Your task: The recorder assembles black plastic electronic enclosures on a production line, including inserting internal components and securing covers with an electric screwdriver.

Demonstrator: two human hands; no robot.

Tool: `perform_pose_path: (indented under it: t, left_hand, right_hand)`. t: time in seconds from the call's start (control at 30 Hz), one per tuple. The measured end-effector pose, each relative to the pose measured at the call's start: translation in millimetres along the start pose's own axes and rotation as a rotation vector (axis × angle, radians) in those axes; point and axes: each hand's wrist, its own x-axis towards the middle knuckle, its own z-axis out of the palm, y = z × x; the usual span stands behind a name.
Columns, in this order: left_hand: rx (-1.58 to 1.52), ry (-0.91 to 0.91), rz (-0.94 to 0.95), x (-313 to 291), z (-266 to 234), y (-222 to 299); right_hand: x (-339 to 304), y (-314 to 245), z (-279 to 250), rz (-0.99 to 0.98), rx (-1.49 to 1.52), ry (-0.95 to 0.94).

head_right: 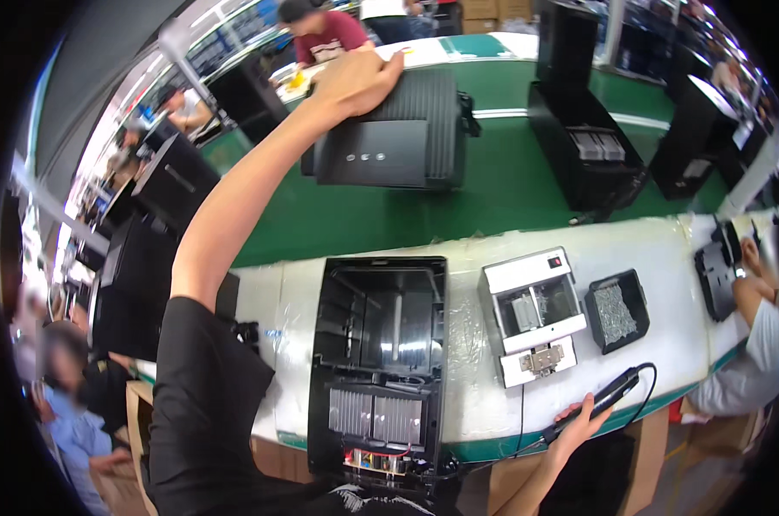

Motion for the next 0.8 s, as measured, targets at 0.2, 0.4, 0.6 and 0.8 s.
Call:
perform_pose_path:
  t: [0.2,0.4,0.6,0.8]
  left_hand:
    - [-0.104,-0.06,-0.015,-8,-18,-37]
    - [0.172,-0.045,0.1,-16,-120,-85]
    - [0.307,0.138,-0.354,-137,-265,-117]
    - [0.585,-0.008,-0.487,-285,-423,-147]
  right_hand:
    - [1,6,-2,0.017,0.007,0.01]
    - [3,5,-8,-0.024,-0.002,-0.029]
    - [8,13,-3,0.01,-0.026,-0.062]
    - [12,12,-12,-0.024,-0.02,-0.086]
